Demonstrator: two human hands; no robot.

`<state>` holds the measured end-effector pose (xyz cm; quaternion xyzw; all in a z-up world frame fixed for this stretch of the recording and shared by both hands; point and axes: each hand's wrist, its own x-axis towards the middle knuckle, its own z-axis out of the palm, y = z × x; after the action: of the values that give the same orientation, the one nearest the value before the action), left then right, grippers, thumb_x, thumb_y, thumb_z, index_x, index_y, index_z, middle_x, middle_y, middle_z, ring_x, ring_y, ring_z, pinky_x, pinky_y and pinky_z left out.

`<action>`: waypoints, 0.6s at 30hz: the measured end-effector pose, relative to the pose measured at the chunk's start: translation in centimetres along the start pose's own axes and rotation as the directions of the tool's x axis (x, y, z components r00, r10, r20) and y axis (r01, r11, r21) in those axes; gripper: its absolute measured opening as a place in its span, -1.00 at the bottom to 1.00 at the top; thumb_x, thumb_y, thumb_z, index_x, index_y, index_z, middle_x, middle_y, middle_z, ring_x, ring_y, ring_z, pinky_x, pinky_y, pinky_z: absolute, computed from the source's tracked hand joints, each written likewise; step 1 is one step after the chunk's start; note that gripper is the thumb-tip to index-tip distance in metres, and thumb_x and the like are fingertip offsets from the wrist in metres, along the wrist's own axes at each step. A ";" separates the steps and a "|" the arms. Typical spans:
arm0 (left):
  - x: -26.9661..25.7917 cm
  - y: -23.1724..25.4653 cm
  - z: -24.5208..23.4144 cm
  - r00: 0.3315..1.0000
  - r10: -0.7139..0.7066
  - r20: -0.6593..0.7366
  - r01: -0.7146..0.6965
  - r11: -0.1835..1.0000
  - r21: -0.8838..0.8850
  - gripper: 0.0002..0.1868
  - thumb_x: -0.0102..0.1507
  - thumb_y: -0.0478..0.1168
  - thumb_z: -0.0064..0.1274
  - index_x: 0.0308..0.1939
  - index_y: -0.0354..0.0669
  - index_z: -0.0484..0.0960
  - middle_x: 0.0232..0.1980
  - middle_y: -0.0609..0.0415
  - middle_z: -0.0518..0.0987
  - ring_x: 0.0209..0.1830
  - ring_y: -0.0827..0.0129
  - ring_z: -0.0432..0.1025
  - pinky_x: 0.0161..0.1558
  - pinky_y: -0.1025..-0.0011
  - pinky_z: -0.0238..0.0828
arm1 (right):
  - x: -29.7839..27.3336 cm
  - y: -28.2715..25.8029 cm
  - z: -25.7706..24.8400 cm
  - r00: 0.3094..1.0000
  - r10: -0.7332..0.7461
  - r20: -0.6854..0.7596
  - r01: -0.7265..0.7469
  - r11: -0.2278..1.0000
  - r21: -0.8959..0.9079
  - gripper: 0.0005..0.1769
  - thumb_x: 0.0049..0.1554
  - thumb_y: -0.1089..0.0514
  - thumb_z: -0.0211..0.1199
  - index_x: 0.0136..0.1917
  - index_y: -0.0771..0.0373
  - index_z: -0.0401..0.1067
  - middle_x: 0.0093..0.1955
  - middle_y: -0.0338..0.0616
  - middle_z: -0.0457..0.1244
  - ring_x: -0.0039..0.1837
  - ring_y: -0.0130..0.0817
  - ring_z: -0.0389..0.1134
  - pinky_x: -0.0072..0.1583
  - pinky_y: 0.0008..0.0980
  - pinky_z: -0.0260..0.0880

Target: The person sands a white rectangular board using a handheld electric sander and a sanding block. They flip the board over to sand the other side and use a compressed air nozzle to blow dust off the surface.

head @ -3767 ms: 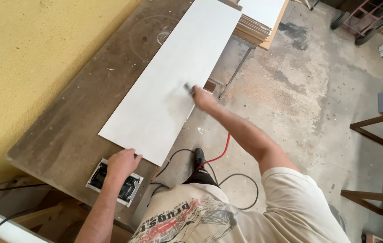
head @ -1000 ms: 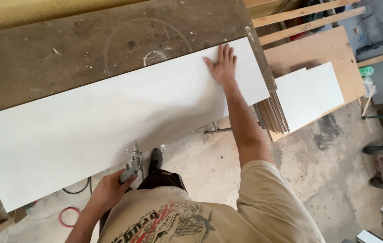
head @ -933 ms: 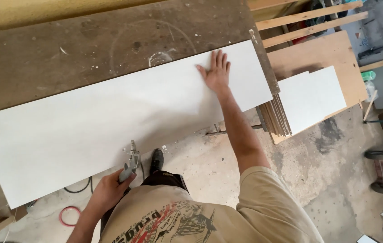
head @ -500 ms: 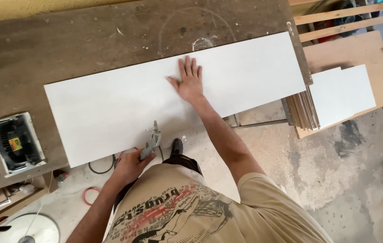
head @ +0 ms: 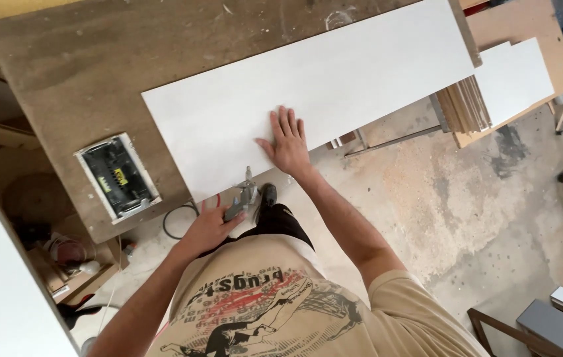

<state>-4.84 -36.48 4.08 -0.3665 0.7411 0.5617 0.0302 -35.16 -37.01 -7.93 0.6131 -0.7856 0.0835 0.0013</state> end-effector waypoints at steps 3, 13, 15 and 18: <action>-0.4 -2.6 0.4 1.000 0.021 0.007 -0.020 0.997 -0.069 -0.44 0.38 0.21 -0.03 -0.36 -0.25 0.57 -0.47 -0.29 0.55 -0.36 -0.02 0.54 -0.27 0.21 0.40 | -1.3 -3.6 0.1 0.997 -0.009 0.071 0.009 1.000 0.008 -0.04 0.29 -0.55 -0.14 0.70 0.06 -0.07 0.75 -0.03 -0.23 0.74 -0.02 -0.32 0.63 0.08 -0.30; -4.5 -4.2 -1.5 0.996 -0.025 -0.081 0.012 0.987 -0.159 -0.43 0.40 0.16 0.01 -0.41 -0.30 0.58 -0.52 -0.29 0.53 -0.42 0.11 0.51 -0.32 0.33 0.38 | 0.8 -13.2 -0.2 0.951 -0.183 0.250 0.174 0.983 0.058 -0.02 0.28 -0.53 -0.12 0.71 0.07 -0.15 0.76 -0.05 -0.30 0.75 -0.04 -0.37 0.66 0.07 -0.37; -4.7 -5.4 -1.4 0.991 -0.067 -0.112 0.045 0.980 -0.192 -0.46 0.39 0.15 0.05 -0.40 -0.28 0.59 -0.50 -0.27 0.55 -0.40 0.20 0.48 -0.30 0.35 0.38 | 2.0 -14.1 0.9 0.933 -0.187 0.308 0.187 0.982 0.030 0.00 0.27 -0.58 -0.21 0.72 0.01 -0.20 0.77 -0.11 -0.36 0.76 -0.10 -0.44 0.67 0.05 -0.47; -5.8 -6.1 -1.9 0.986 -0.101 -0.132 0.073 0.978 -0.198 -0.44 0.35 0.20 0.06 -0.42 -0.25 0.58 -0.52 -0.16 0.55 -0.43 0.19 0.44 -0.31 0.30 0.37 | 4.0 -15.4 0.9 0.932 -0.216 0.293 0.219 0.975 0.022 -0.02 0.28 -0.58 -0.18 0.72 -0.02 -0.18 0.77 -0.11 -0.33 0.75 -0.09 -0.40 0.66 0.06 -0.43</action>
<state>3.57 -35.78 2.49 -0.4387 0.6669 0.6014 -0.0332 -21.25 -44.53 -6.37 0.7018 -0.7049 -0.0135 -0.1025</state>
